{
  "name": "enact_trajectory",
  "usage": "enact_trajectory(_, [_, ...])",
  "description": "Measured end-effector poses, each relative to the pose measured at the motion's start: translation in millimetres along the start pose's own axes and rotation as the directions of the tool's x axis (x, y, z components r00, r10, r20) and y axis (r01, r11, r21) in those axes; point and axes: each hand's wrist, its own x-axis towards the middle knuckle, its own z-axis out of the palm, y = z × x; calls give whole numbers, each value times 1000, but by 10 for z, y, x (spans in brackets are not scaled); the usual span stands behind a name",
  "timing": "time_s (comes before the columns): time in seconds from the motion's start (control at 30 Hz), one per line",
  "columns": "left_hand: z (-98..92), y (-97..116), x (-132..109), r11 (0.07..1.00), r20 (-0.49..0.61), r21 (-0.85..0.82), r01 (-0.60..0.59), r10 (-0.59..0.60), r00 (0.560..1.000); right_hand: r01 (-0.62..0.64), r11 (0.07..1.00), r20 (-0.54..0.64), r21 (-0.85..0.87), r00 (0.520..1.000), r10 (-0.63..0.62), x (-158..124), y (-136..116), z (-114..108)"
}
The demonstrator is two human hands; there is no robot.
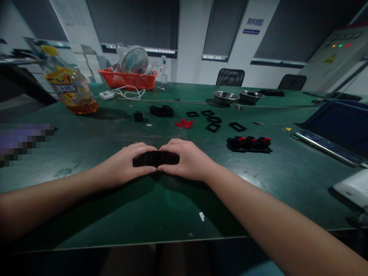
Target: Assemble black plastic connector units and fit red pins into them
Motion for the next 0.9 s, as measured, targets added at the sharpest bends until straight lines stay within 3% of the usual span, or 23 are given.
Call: enact_trajectory(0.9, [27, -38, 12, 1000, -15, 19, -10, 10, 1000, 16, 1000, 9, 6, 1000, -16, 10, 18, 0])
